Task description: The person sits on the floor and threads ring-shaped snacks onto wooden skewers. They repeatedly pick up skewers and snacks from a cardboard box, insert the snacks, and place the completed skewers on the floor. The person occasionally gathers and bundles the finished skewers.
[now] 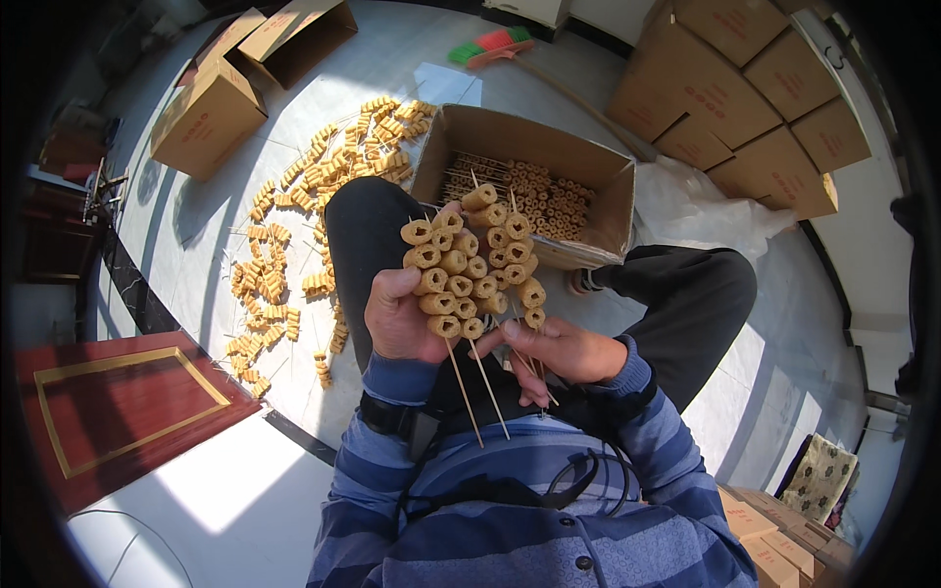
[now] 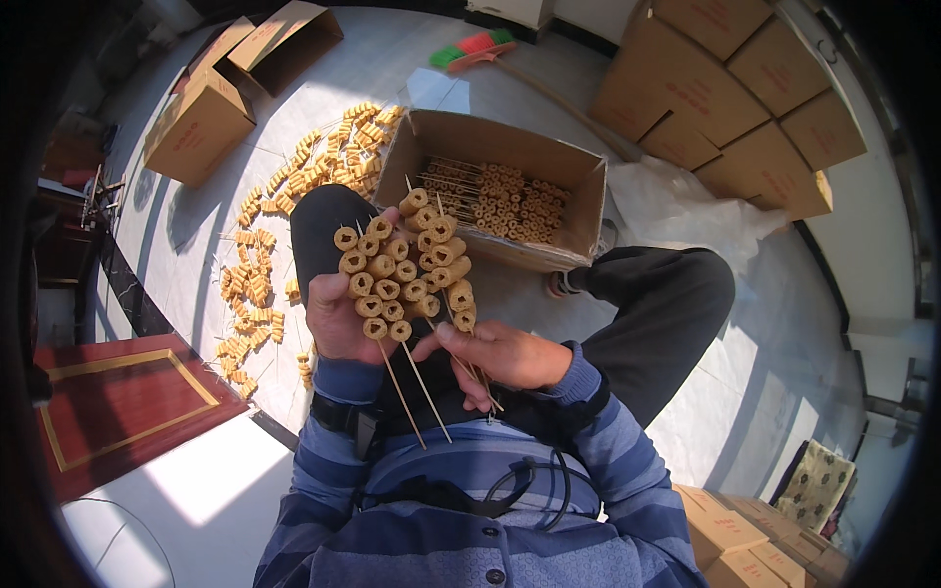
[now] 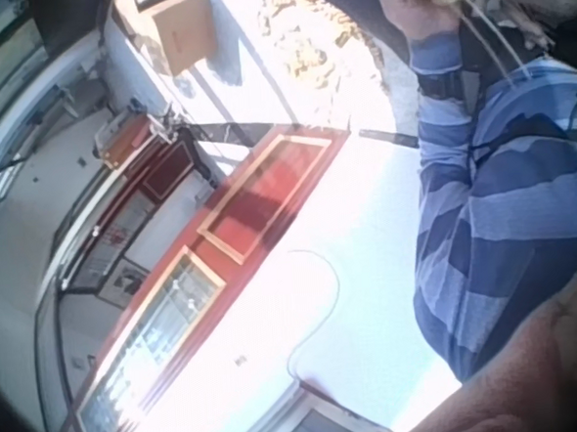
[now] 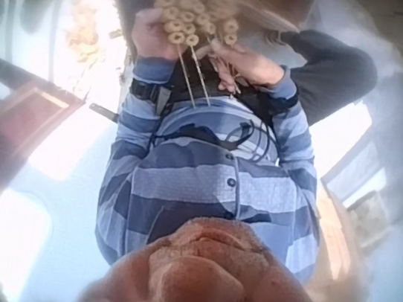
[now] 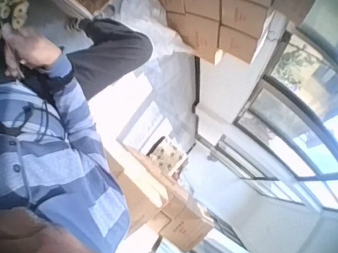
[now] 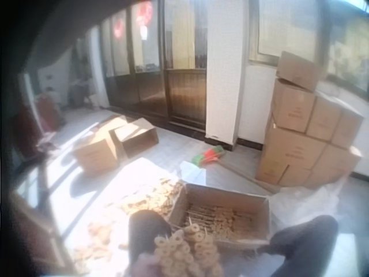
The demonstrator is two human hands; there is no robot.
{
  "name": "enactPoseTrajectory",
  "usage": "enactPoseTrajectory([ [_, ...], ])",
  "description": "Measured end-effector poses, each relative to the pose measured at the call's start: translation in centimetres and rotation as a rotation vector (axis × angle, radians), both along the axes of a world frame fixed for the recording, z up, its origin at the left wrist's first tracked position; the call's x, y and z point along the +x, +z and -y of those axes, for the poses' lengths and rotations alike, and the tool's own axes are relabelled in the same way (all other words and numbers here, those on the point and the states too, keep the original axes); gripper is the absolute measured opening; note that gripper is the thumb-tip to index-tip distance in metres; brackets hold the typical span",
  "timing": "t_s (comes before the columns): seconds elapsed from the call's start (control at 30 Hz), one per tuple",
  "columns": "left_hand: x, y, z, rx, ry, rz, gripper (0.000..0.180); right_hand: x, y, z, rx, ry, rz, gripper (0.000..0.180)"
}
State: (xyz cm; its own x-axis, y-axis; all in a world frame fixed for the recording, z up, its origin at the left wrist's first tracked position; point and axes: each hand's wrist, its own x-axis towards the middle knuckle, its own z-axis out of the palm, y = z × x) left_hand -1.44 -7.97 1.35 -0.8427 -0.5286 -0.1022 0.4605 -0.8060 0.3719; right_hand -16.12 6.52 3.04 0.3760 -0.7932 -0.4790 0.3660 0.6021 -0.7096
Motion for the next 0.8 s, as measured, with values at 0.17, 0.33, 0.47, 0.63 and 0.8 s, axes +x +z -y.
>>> enactPoseTrajectory([
  [0.17, 0.7, -0.3, -0.6, 0.030, -0.001, 0.015, 0.087, -0.2, 0.2, 0.3, 0.007, 0.109, 0.097, 0.056],
  [0.33, 1.2, -1.9, -0.6, 0.114, -0.025, -0.088, 0.087, 0.3, -0.2, 0.2, 0.020, 0.071, 0.063, 0.057],
  [0.47, 1.5, -2.5, -0.4, 0.052, -0.075, -0.080, 0.090, 1.1, -0.8, 0.1, 0.018, -0.120, -0.077, 0.061],
  [0.63, 1.1, -2.3, -0.5, 0.030, -0.090, -0.070, 0.094, -1.2, -0.2, 0.3, -0.002, -0.006, -0.307, 0.067],
  [0.8, 0.8, -2.0, -0.6, 0.020, -0.057, -0.051, 0.091, -2.0, 1.3, 1.3, -0.027, 0.018, -0.575, 0.064],
])
